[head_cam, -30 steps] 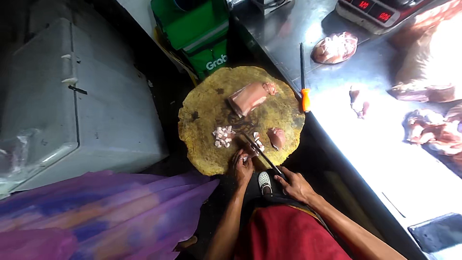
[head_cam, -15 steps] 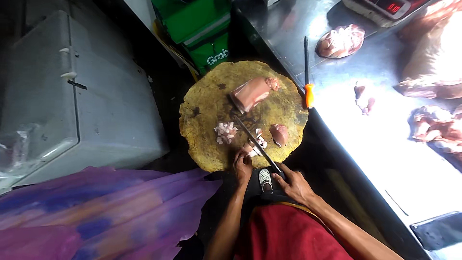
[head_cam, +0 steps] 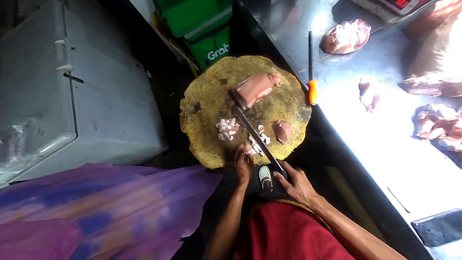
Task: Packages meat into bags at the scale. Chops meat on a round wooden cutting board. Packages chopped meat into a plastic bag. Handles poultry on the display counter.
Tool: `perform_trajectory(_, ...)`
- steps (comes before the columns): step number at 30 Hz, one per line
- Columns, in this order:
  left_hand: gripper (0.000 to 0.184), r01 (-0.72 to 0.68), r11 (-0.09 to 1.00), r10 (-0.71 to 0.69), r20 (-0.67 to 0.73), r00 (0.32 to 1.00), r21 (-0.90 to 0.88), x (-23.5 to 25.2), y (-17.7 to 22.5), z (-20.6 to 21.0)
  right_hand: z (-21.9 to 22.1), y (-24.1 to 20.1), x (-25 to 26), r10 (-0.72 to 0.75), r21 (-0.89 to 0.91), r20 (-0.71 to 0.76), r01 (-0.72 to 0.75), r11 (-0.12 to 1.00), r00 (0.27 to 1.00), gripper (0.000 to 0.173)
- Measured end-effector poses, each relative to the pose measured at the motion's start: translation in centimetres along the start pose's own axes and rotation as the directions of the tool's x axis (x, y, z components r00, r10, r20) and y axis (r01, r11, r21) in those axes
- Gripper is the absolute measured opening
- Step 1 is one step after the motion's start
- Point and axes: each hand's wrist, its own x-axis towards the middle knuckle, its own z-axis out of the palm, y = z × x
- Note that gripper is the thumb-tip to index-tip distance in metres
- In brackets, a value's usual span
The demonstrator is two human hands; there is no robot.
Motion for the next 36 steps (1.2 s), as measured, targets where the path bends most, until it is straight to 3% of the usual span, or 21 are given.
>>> perform_trajectory(2,0.028,0.015,1.0,-0.016,0.015,1.0,0.012,-0.2,-0.1,-0.2,1.0,0.3,-0.5,-0.128,0.039,-0.085,0.131,0.991,0.988,0.051)
perform_trajectory(3,0.03,0.035,0.999,-0.036,0.019,0.999,0.015,-0.1,-0.1,-0.2,1.8,1.2,-0.5,-0.128,0.022,-0.063,0.13,0.991,0.99,0.051)
perform_trajectory(5,0.037,0.086,0.996,-0.087,0.027,0.996,0.012,0.0,0.3,-0.4,3.1,3.0,0.2,0.073,-0.081,0.146,-0.062,0.995,0.987,0.051)
perform_trajectory(6,0.042,0.116,0.993,-0.117,0.04,0.992,0.024,0.1,0.5,-0.4,3.4,3.6,1.0,0.205,-0.126,0.26,-0.178,0.976,0.944,0.052)
perform_trajectory(8,0.041,0.108,0.991,-0.112,0.05,0.992,0.072,0.4,0.5,-0.4,3.2,3.6,1.7,0.295,-0.115,0.309,-0.272,0.955,0.904,0.052)
perform_trajectory(10,0.034,0.066,0.994,-0.069,0.036,0.997,0.084,0.8,0.7,-0.1,2.2,3.1,1.4,0.289,-0.036,0.244,-0.289,0.957,0.926,0.051)
perform_trajectory(12,0.041,0.018,0.998,-0.022,0.059,0.998,0.066,0.7,1.7,0.3,1.4,3.5,1.1,0.263,-0.041,0.097,-0.26,0.965,0.96,0.051)
perform_trajectory(14,0.065,0.052,0.996,-0.062,0.146,0.987,0.071,0.4,3.3,0.6,0.4,4.4,1.6,0.281,-0.147,-0.011,-0.279,0.949,0.96,0.053)
perform_trajectory(16,0.089,0.125,0.988,-0.141,0.214,0.967,0.089,0.4,4.5,1.3,-0.6,5.0,2.4,0.348,-0.281,-0.025,-0.341,0.897,0.937,0.056)
perform_trajectory(18,0.096,0.175,0.98,-0.191,0.212,0.958,0.09,0.8,4.9,2.1,-0.9,5.6,2.3,0.381,-0.358,0.01,-0.352,0.865,0.925,0.057)
perform_trajectory(21,0.089,0.225,0.974,-0.228,0.151,0.962,0.042,1.5,5.0,2.0,0.6,5.3,1.2,0.354,-0.306,0.108,-0.308,0.901,0.929,0.059)
perform_trajectory(25,0.089,0.271,0.962,-0.269,0.1,0.958,-0.008,3.5,4.2,-0.2,3.1,2.7,2.6,0.261,-0.015,0.197,-0.264,0.965,0.945,0.052)
perform_trajectory(29,0.071,0.253,0.964,-0.253,-0.014,0.967,0.077,9.1,2.0,-4.0,3.9,-0.4,6.5,0.197,-0.011,0.216,-0.199,0.98,0.956,0.055)
perform_trajectory(31,0.061,0.204,0.969,-0.21,0.027,0.977,0.14,11.8,1.2,-6.1,4.1,-1.1,7.3,0.171,-0.032,0.16,-0.168,0.985,0.972,0.057)
perform_trajectory(36,0.069,0.151,0.957,-0.207,0.218,0.954,0.248,13.9,0.8,-9.3,4.0,2.1,7.7,0.223,-0.118,0.104,-0.21,0.97,0.969,0.06)
